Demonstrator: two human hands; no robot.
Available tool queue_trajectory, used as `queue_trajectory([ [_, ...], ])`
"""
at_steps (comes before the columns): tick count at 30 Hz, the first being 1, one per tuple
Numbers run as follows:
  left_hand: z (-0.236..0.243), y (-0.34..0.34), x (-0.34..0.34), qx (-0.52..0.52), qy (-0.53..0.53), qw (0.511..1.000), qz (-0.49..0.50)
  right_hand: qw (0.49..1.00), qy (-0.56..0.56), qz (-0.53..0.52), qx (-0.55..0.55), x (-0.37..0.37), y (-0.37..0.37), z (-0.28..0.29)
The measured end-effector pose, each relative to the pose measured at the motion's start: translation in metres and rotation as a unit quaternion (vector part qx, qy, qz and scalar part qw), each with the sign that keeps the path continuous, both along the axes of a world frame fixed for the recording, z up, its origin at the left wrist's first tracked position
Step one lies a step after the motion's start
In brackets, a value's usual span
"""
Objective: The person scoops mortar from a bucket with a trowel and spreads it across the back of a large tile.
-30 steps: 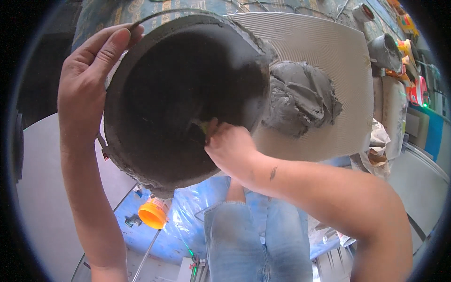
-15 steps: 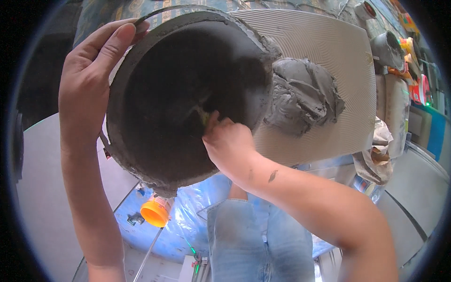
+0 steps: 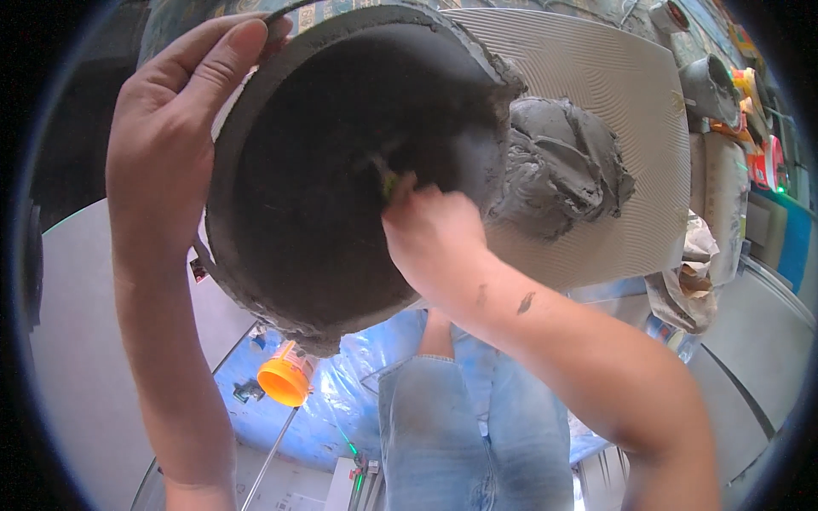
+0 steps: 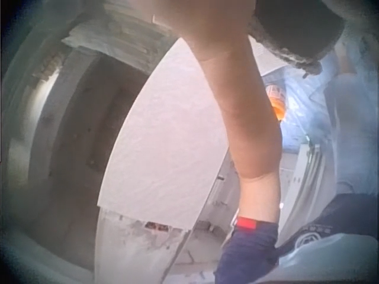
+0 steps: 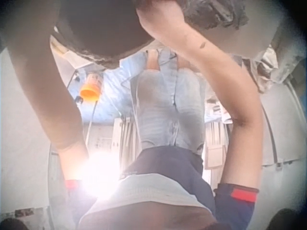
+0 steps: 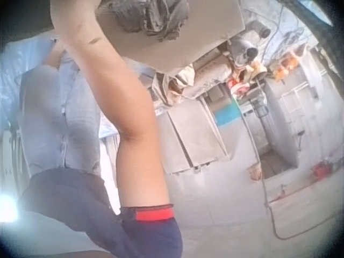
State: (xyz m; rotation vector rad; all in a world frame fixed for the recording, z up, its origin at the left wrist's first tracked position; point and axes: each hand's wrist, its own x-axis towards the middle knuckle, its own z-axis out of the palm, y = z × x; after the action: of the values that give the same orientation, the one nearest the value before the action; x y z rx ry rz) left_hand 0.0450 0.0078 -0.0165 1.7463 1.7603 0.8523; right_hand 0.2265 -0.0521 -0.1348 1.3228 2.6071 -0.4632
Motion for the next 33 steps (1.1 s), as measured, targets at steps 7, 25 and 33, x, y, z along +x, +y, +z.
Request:
queue_trajectory([
  [7, 0.003, -0.006, 0.023, -0.063, -0.071, 0.995, 0.036, 0.982, -0.03, -0.007, -0.186, 0.02, 0.015, 0.025],
  [25, -0.001, -0.017, 0.037, -0.011, -0.085, 0.996, 0.027, 0.945, 0.13, -0.154, -0.256, 0.049, 0.068, 0.017],
  [33, -0.003, -0.038, 0.026, 0.006, -0.046, 0.998, 0.036, 0.996, 0.073, -0.056, -0.013, 0.039, 0.037, -0.019],
])
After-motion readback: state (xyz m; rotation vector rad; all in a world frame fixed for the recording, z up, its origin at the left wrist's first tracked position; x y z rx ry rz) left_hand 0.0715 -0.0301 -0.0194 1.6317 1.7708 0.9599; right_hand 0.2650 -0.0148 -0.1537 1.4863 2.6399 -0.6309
